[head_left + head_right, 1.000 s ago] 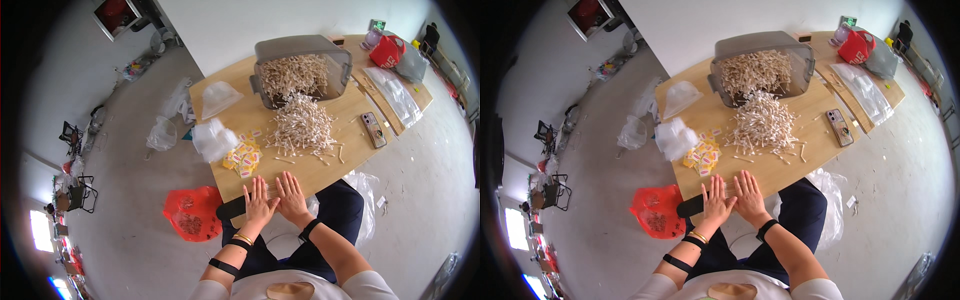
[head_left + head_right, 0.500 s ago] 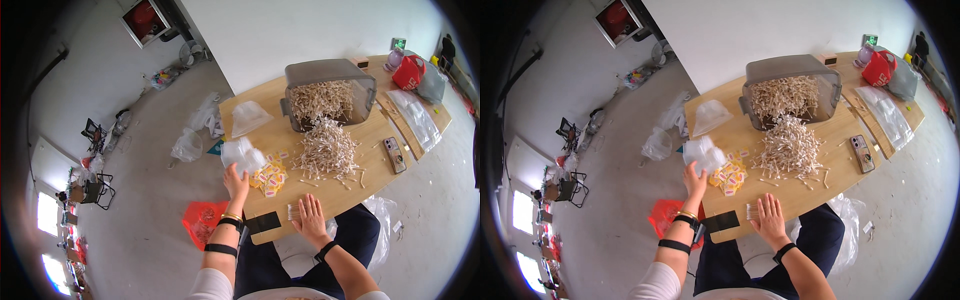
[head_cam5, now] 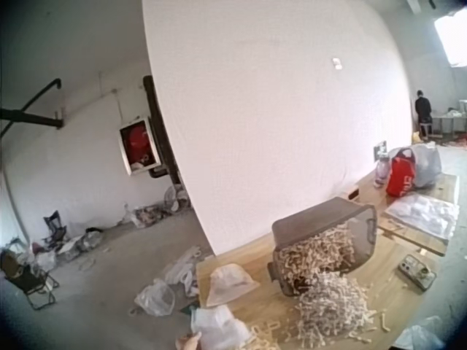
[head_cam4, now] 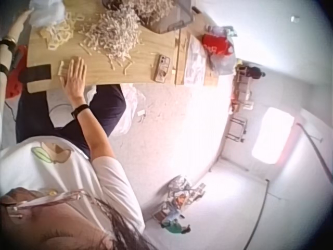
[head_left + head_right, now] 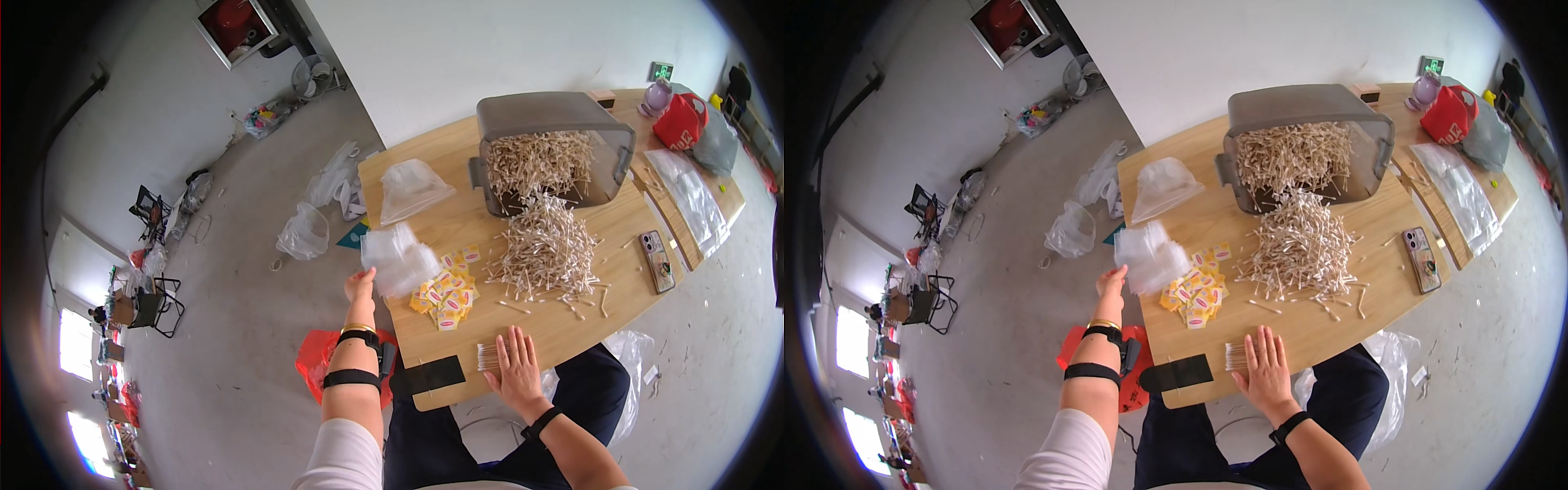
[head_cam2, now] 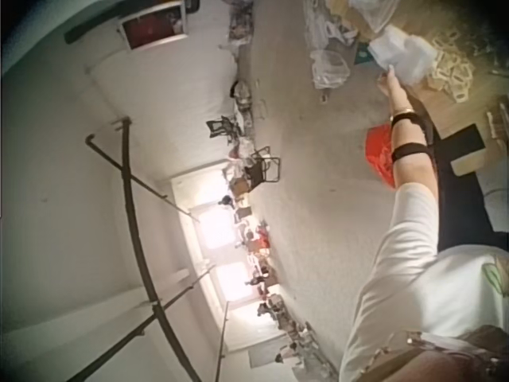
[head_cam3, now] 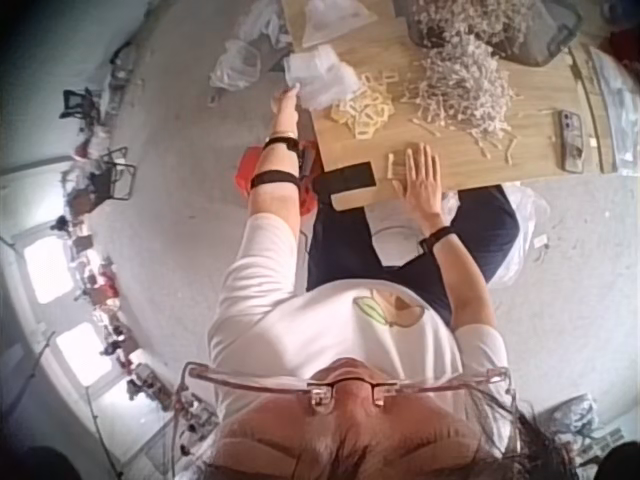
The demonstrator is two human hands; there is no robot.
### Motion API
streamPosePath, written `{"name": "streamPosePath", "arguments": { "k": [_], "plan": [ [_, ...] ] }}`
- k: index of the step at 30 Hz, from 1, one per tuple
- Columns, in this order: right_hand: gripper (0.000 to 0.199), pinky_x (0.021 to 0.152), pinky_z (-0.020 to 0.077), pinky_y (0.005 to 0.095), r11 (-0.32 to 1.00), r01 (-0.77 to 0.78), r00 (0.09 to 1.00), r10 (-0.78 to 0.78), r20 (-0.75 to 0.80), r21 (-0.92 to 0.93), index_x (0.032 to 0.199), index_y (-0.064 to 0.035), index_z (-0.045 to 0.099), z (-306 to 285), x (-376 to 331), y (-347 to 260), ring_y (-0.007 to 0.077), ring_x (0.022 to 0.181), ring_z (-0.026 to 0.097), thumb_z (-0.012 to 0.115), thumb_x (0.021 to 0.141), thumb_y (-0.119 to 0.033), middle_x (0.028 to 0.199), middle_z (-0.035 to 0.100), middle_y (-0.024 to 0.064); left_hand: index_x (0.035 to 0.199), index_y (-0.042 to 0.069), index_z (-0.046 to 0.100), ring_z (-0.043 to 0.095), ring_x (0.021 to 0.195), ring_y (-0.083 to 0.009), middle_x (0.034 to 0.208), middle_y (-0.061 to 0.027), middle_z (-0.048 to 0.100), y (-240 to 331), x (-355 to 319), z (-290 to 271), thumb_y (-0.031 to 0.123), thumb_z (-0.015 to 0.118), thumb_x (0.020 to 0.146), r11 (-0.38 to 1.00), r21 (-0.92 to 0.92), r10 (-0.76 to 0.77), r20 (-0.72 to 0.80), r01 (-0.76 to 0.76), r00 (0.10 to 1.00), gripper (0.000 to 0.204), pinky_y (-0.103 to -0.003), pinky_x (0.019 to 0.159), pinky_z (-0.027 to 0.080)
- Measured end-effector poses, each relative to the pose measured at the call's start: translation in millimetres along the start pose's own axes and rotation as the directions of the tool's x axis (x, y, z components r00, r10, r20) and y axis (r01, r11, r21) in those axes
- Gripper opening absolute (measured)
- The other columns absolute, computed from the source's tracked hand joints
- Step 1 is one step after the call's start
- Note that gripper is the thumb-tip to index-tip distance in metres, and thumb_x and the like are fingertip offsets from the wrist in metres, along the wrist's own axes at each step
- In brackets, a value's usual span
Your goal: Organizing and grouping cotton swabs on a work table.
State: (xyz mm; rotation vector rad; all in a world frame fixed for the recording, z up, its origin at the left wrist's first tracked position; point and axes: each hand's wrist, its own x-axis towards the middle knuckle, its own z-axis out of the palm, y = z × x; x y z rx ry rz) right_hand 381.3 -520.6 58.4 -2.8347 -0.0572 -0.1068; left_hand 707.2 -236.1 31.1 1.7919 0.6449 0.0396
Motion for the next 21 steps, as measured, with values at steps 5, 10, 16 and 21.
{"name": "streamPosePath", "arguments": {
  "k": [5, 10, 16, 21],
  "plan": [
    [0.083, 0.123, 0.0145, 0.0518, 1.000, -0.018, 1.000, 0.018, 0.004, -0.001, 0.152, 0.0026, 0.031, -2, -1, 3, 0.0394, 0.150, 0.019, 0.059, 0.090, -0.046, 0.158, 0.026, 0.0274, 0.094, 0.003, 0.072, 0.057, 0.070, -0.0122, 0.083, -0.0008, 0.068, 7, -24, 1, 0.022, 0.083, 0.081, 0.990, -0.136, 0.067, 0.180, -0.043, 0.981, 0.026, -0.027, 0.067, 0.047],
    [0.083, 0.123, 0.0140, 0.0516, 1.000, -0.001, 1.000, 0.001, -0.021, 0.012, 0.152, 0.0026, 0.030, 0, -3, 1, 0.0394, 0.150, 0.019, 0.059, 0.090, -0.045, 0.158, 0.025, 0.0272, 0.092, 0.003, 0.075, 0.062, 0.074, -0.0125, 0.086, -0.0013, 0.072, 17, -35, -16, 0.024, 0.072, 0.091, 0.912, 0.275, 0.281, 0.122, -0.304, 0.952, 0.021, -0.026, 0.067, 0.047],
    [0.084, 0.124, 0.0132, 0.0514, 1.000, 0.004, 0.999, -0.004, -0.037, 0.010, 0.151, 0.0040, 0.030, -4, -6, 0, 0.0394, 0.150, 0.019, 0.059, 0.090, -0.045, 0.158, 0.025, 0.0275, 0.100, 0.008, 0.071, 0.068, 0.097, -0.0180, 0.105, -0.0069, 0.074, 31, -89, -36, 0.028, 0.070, 0.093, 0.970, -0.231, 0.130, 0.248, -0.072, 0.960, 0.021, -0.030, 0.082, 0.050],
    [0.088, 0.124, 0.0126, 0.0511, 0.990, 0.009, 0.998, 0.000, -0.060, 0.144, 0.154, 0.0035, 0.023, -6, -7, 10, 0.0399, 0.151, 0.016, 0.057, 0.093, -0.051, 0.160, 0.022, 0.0272, 0.116, 0.010, 0.062, 0.063, 0.110, -0.0206, 0.124, -0.0095, 0.068, 20, -167, -71, 0.027, 0.069, 0.094, 0.828, -0.490, 0.021, 0.511, 0.271, 0.859, 0.029, -0.037, 0.096, 0.046]
  ]
}}
